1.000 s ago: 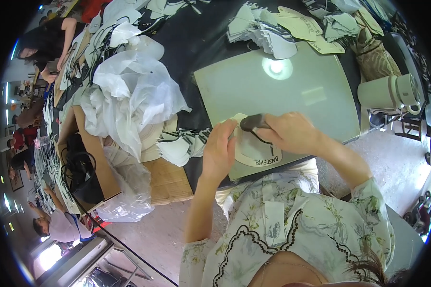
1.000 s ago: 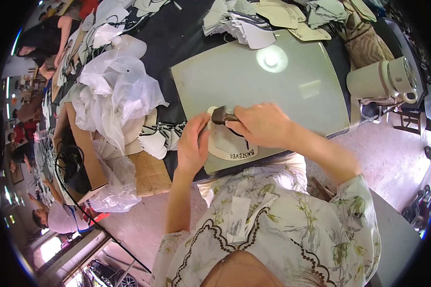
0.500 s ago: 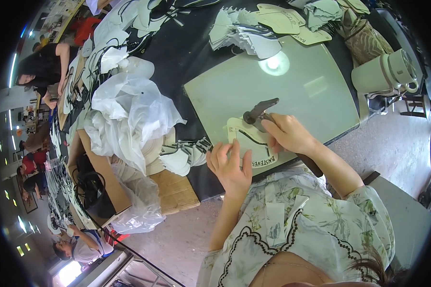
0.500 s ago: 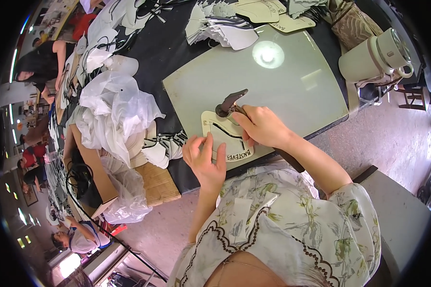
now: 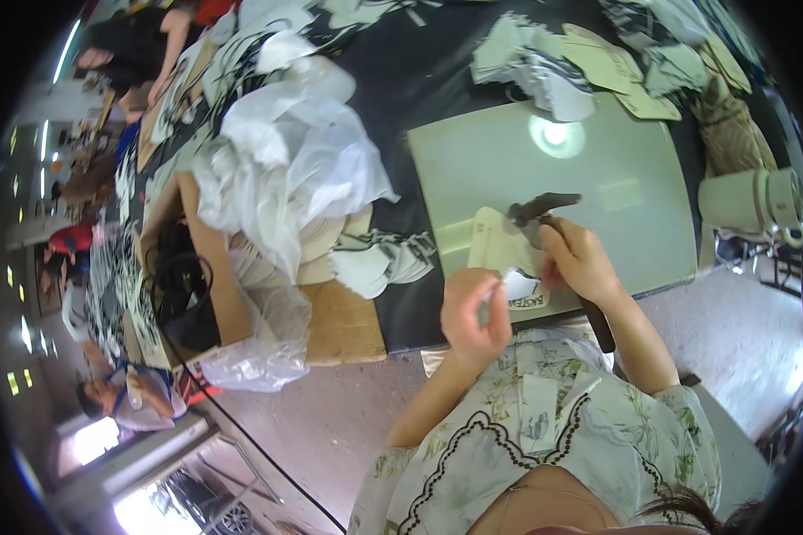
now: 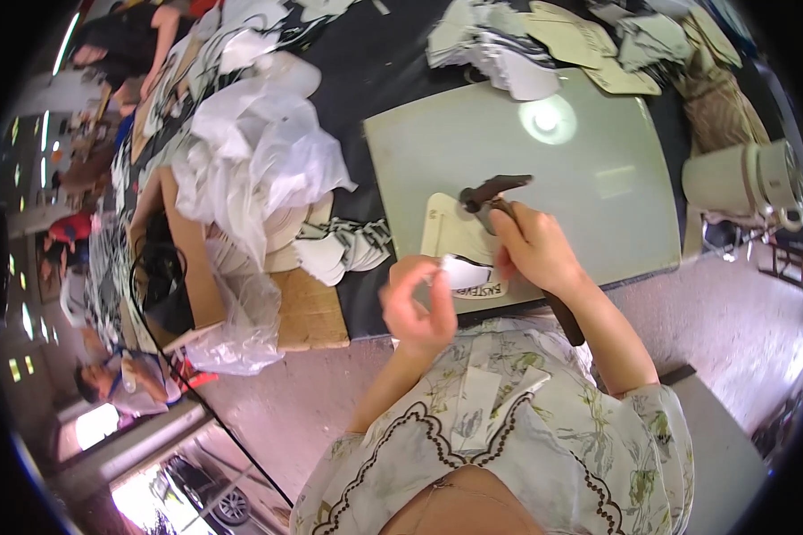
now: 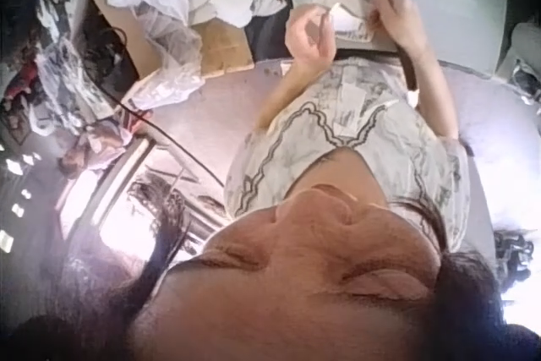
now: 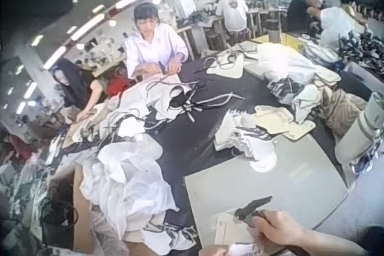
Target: Hammering shoe components on a workbench to flatten seams or secure materials.
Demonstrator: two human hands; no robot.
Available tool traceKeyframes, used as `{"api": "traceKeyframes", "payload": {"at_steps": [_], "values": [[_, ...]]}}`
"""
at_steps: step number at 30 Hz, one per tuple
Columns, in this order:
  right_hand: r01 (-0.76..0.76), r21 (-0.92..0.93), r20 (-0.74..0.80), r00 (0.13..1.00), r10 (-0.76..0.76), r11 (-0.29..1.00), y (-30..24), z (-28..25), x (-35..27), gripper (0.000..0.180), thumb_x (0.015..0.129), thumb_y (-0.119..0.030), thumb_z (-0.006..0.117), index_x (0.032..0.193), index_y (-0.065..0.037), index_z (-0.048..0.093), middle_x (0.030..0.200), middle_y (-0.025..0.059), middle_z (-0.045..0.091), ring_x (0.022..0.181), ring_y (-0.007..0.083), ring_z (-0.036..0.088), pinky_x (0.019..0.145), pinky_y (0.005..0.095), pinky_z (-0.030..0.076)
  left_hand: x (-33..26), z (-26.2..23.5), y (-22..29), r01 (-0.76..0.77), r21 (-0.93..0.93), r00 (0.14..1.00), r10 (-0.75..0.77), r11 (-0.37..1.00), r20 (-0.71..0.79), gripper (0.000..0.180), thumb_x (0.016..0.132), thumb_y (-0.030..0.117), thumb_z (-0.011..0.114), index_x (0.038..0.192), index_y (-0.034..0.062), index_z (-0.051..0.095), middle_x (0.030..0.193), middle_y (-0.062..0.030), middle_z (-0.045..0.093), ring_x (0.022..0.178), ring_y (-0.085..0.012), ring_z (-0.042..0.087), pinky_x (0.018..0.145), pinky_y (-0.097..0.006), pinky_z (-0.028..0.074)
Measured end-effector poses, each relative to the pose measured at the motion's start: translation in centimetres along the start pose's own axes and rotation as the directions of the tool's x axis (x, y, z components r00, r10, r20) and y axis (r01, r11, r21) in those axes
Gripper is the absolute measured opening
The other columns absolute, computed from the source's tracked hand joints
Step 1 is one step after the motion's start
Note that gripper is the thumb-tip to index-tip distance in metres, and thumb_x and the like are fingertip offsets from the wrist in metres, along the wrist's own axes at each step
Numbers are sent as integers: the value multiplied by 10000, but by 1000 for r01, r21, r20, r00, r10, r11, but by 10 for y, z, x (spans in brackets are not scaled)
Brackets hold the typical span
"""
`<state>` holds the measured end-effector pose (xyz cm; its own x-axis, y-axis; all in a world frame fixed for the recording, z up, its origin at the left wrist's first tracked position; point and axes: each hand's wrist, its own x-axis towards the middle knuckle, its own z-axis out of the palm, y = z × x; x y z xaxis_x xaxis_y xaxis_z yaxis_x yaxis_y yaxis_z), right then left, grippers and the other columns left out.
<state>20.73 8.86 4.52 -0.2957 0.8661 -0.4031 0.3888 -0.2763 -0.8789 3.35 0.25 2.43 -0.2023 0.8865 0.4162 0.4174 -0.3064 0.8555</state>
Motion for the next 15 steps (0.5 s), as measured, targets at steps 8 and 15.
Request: {"api": "traceKeyframes", "payload": {"at_steps": [8, 15], "values": [[-54, 51, 5, 999, 54, 997, -3, 5, -5, 360, 1025, -285, 466, 850, 19, 547, 615, 78, 638, 479, 148, 626, 402, 268, 446, 9, -114, -86, 429, 306, 809, -211, 850, -549, 452, 926, 66, 638, 1319, -25, 433, 1207, -174, 481, 1034, -243, 522, 892, -358, 467], [-6, 12, 47, 999, 5, 1000, -7, -21, 7, 387, 1025, -313, 462, 879, 29, 571, 637, 88, 655, 511, 160, 649, 432, 302, 488, 16, -83, -71, 137, 739, 944, 139, 660, -299, 553, 950, 150, 602, 1411, -68, 389, 1451, -294, 355, 1321, -449, 375, 1062, -514, 348]]}}
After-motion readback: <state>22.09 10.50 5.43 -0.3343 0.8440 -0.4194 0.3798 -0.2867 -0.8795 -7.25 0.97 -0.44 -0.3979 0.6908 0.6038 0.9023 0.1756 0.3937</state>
